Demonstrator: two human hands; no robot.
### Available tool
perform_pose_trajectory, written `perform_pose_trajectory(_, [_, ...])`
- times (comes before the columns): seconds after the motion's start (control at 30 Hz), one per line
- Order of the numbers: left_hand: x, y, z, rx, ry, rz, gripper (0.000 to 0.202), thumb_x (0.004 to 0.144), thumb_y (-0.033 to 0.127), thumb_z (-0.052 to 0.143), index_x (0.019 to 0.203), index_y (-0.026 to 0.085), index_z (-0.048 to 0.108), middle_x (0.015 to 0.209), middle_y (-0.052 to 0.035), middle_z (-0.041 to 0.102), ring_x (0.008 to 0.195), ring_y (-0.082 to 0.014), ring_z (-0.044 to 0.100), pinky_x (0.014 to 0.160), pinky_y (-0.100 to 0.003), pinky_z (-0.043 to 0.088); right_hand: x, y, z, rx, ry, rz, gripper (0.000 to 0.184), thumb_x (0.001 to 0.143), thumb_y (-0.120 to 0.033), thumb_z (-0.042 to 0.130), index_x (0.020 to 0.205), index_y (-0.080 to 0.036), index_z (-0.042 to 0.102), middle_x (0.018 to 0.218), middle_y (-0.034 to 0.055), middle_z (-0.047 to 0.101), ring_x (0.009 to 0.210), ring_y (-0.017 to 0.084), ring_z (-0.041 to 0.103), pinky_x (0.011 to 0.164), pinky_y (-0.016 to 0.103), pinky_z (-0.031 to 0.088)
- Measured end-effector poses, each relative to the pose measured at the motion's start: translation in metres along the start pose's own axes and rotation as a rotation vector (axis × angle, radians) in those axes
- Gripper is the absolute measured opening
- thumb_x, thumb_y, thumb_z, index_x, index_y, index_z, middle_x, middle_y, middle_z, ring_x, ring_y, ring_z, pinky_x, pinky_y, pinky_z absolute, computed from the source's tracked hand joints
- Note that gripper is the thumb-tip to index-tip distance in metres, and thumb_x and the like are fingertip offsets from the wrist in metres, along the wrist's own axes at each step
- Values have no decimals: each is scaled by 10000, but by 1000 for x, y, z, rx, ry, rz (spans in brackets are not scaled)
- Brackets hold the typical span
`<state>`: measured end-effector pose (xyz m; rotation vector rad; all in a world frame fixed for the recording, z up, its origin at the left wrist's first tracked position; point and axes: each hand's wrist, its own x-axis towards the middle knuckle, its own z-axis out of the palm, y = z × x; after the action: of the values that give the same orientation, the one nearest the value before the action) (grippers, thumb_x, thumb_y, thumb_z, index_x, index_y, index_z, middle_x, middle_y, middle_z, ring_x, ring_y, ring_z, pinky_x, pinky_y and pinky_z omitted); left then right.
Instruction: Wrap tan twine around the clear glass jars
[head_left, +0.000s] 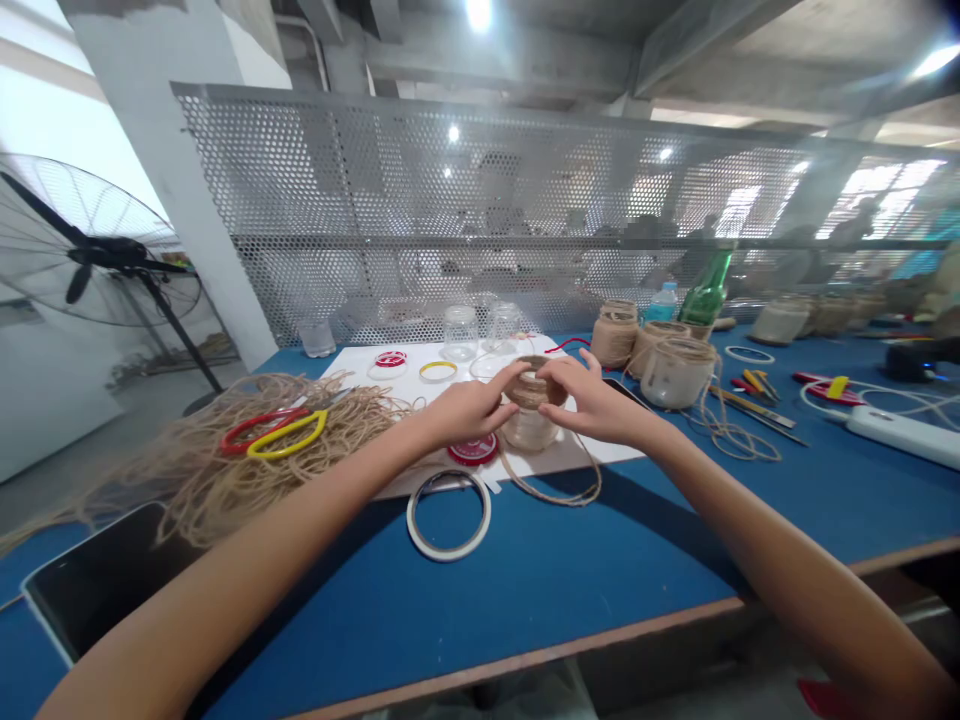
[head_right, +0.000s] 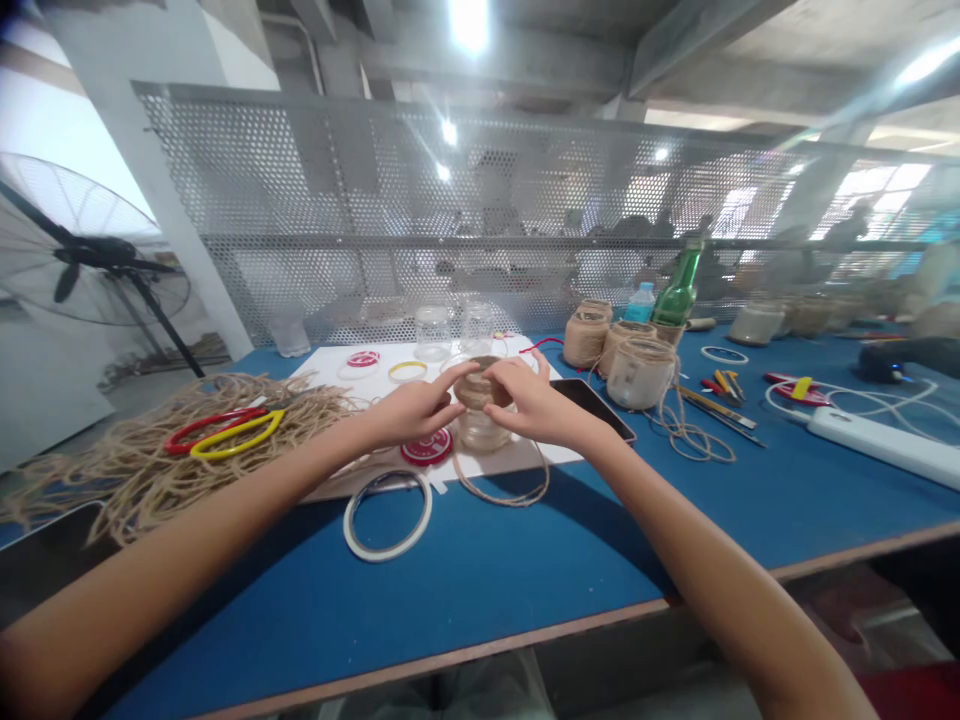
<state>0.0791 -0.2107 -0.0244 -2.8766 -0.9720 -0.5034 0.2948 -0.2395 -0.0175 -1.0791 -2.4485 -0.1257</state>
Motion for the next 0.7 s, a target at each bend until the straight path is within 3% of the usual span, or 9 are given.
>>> perform_pose_trajectory(0.17, [-1, -14, -4, 14, -8, 28, 548, 906, 335, 356, 1388, 169, 157, 645, -4, 602, 562, -143, 542, 557, -228, 368, -1, 4, -1, 54, -24, -29, 233, 843, -294, 453, 1049, -185, 459, 864, 34, 544, 821, 183, 487, 881, 412, 298])
perform_pose_trajectory(0.37, [0, -16, 0, 59, 5, 16, 511, 921, 348, 358, 1380, 216, 177, 698, -29, 630, 591, -157, 571, 563, -234, 371, 0, 8, -4, 110, -42, -36, 251, 835, -312, 472, 1045, -173, 481, 865, 42, 543, 796, 178, 474, 821, 361, 358])
perform_pose_trajectory(0.53, [0, -12, 0, 78, 0, 30, 437, 918, 364, 362, 1313, 207, 257, 690, -18, 624, 575, -155, 564, 529, -223, 339, 1, 21, 2, 232, -28, -77, 340, 824, -369, 495, 1113, -194, 452, 1045, 71, 537, 852, 177, 499, 784, 328, 403])
perform_pose_trajectory(0.63, [-1, -8, -1, 145, 23, 18, 423, 915, 377, 364, 1290, 205, 273, 705, -20, 632, 578, -167, 569, 515, -228, 315, 0, 20, 3, 166, 21, -85, 332, 808, -319, 512, 1115, -206, 454, 1096, 69, 531, 948, 198, 496, 893, 386, 347])
perform_pose_trajectory(0.7, [-3, -4, 0, 177, 46, 7, 420, 919, 382, 352, 1289, 201, 274, 713, -26, 637, 590, -183, 577, 514, -238, 303, -2, 14, -1, 97, 49, -74, 316, 789, -256, 523, 1097, -207, 470, 1091, 64, 537, 1052, 231, 453, 972, 445, 246])
